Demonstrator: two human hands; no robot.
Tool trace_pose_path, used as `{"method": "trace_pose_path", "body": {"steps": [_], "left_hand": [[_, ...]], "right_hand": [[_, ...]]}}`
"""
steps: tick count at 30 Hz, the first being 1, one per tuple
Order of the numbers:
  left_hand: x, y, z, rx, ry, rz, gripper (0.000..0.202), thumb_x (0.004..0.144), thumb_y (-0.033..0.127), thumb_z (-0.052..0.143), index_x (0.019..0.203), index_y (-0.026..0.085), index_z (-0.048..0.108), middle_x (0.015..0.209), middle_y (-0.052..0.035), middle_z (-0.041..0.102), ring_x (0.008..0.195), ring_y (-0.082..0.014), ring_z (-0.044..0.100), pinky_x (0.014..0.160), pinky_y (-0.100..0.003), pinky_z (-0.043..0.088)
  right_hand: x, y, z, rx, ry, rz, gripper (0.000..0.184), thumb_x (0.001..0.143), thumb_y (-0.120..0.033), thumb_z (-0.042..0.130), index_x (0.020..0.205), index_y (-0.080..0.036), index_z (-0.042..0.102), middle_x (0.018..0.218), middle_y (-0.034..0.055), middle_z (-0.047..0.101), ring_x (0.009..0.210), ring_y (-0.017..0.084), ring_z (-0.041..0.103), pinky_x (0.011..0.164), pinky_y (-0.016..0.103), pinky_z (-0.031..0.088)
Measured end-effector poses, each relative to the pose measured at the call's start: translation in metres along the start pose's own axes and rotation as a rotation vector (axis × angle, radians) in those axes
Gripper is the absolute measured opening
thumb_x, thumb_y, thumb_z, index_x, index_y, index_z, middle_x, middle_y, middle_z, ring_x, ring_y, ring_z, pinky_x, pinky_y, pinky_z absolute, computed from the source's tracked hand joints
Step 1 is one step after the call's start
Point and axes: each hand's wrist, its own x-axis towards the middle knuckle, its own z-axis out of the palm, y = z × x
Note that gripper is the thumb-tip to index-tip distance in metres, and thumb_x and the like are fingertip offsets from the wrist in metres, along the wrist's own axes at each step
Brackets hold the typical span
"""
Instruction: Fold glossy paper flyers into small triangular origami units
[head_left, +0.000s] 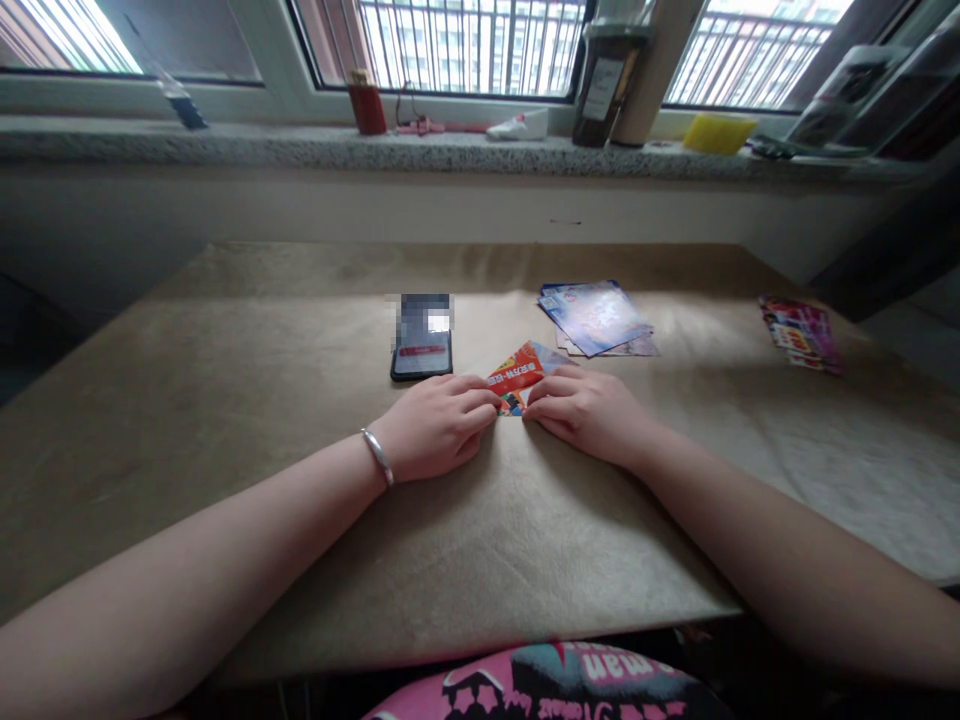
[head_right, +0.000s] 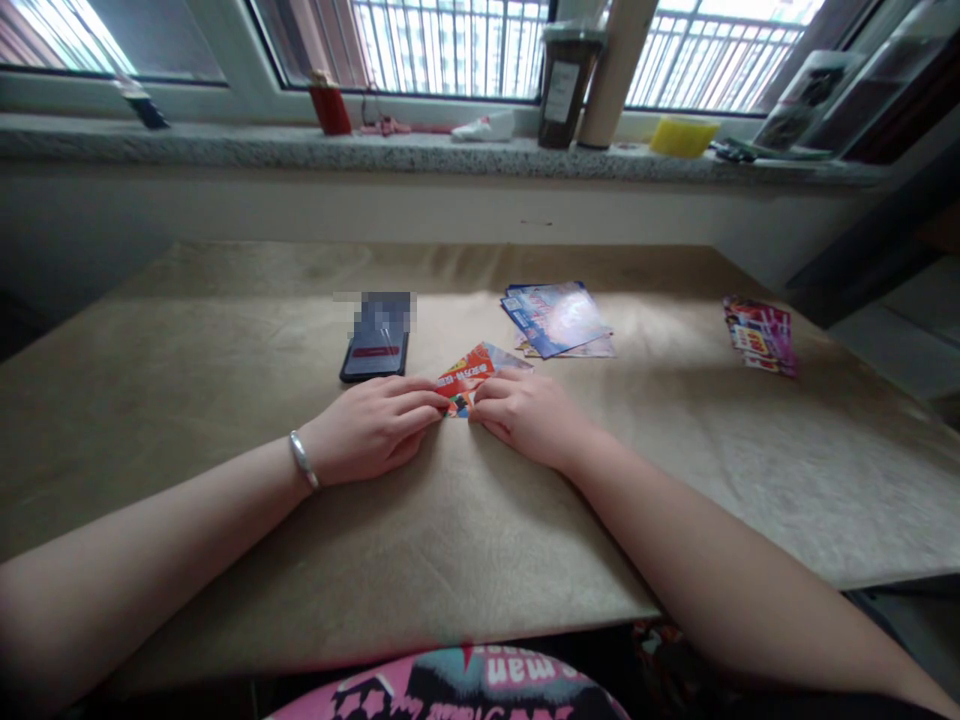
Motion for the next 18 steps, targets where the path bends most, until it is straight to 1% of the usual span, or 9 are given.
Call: {"method": "trace_pose_path", "body": {"steps": [3,6,10,18], "left_hand": [[0.0,-0.001,0.0,-0.023,-0.018,-0.003,0.025,0.091,0.023,0.042,0.108,0.017,0.059,0.111,-0.0069,0.063,0.105,-0.0211,0.055,0.088,-0.036,0.048],[0.0,-0.001,-0.001,-0.028,-0.031,0.008,0.028,0.091,0.027,0.044,0.115,0.02,0.057,0.114,-0.0069,0.061,0.104,-0.0216,0.055,0.089,-0.037,0.048],[0.001,-0.001,-0.001,-0.037,-0.037,0.002,0.027,0.09,0.024,0.045,0.114,0.02,0.058,0.113,-0.0078,0.06,0.104,-0.0213,0.053,0.089,-0.037,0.047],[0.001,-0.001,0.0,-0.061,-0.053,-0.013,0.029,0.091,0.021,0.043,0.115,0.02,0.058,0.114,-0.0068,0.06,0.105,-0.0207,0.053,0.091,-0.037,0.046]], "right_hand": [[0.005,-0.004,0.003,-0.037,0.013,0.004,0.024,0.091,-0.024,0.047,0.088,-0.024,0.071,0.09,0.0024,0.07,0.083,0.016,0.057,0.078,0.031,0.04],[0.006,-0.004,0.003,-0.035,0.007,-0.013,0.023,0.091,-0.024,0.047,0.09,-0.026,0.07,0.091,0.0009,0.069,0.084,0.017,0.057,0.08,0.033,0.039],[0.005,0.0,-0.001,-0.031,0.001,-0.008,0.023,0.09,-0.026,0.049,0.082,-0.024,0.071,0.086,0.0024,0.068,0.081,0.016,0.056,0.077,0.031,0.038],[-0.001,0.005,-0.01,-0.032,-0.046,-0.006,0.022,0.086,-0.02,0.05,0.079,-0.024,0.071,0.082,0.0018,0.068,0.076,0.016,0.056,0.07,0.029,0.039]]}}
